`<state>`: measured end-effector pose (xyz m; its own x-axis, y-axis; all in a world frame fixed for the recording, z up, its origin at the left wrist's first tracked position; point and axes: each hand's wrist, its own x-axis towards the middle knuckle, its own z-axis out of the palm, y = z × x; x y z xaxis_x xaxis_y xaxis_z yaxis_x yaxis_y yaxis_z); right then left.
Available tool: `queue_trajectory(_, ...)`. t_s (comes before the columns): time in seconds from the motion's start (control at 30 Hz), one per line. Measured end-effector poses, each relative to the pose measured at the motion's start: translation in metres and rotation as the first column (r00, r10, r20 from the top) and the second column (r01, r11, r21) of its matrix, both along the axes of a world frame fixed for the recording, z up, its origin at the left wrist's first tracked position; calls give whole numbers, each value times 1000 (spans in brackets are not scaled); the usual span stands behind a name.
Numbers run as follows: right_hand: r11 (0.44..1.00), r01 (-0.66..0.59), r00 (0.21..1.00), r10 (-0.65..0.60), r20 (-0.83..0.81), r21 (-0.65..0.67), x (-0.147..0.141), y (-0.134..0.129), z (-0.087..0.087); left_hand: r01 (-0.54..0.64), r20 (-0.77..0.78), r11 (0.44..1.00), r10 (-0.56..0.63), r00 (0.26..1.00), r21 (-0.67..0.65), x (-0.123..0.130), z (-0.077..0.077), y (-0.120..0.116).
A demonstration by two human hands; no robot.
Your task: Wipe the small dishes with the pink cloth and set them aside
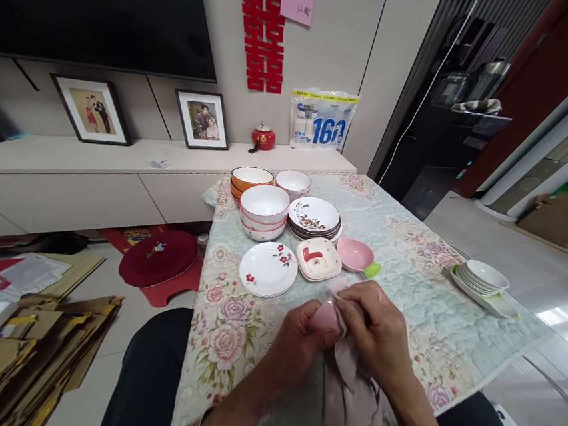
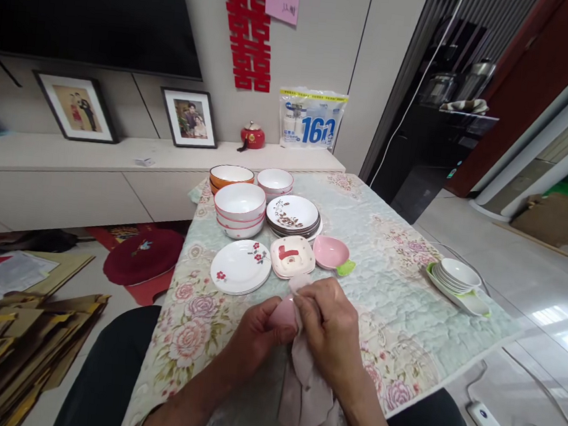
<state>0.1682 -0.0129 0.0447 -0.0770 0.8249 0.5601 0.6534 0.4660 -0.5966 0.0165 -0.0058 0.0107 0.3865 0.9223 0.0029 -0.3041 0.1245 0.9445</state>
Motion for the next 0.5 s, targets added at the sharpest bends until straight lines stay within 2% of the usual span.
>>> queue_trajectory(0.1, 998, -61, 998, 61, 16, -7, -1, 0, 1, 17, -3, 1000, -17, 1000, 15, 0, 2, -1)
queue_trajectory(0.17, 1000, -5, 999, 4, -51, -23, 3, 5, -5, 4, -33, 1000, -3, 999, 21, 0, 2, -1)
queue_trajectory(0.23, 993, 94, 984, -104, -146, -68, 9, 12, -14, -17, -29, 1000, 17, 999, 8, -1, -1, 0)
queue_trajectory(0.33, 975, 153, 951, -190, -245, -162, 11, 16, -21, -37, 77, 998, 41, 996, -51, -1, -7, 1)
queue_trajectory(0.4, 980, 127, 954, -163, -253, -153, 8, 14, -20, -48, 145, 995, 60, 988, -91, -1, -11, 2)
queue_trajectory(0.5, 997, 10, 974, -28, -225, -81, 2, 9, -13, -37, 172, 992, 58, 983, -123, -1, -14, 2)
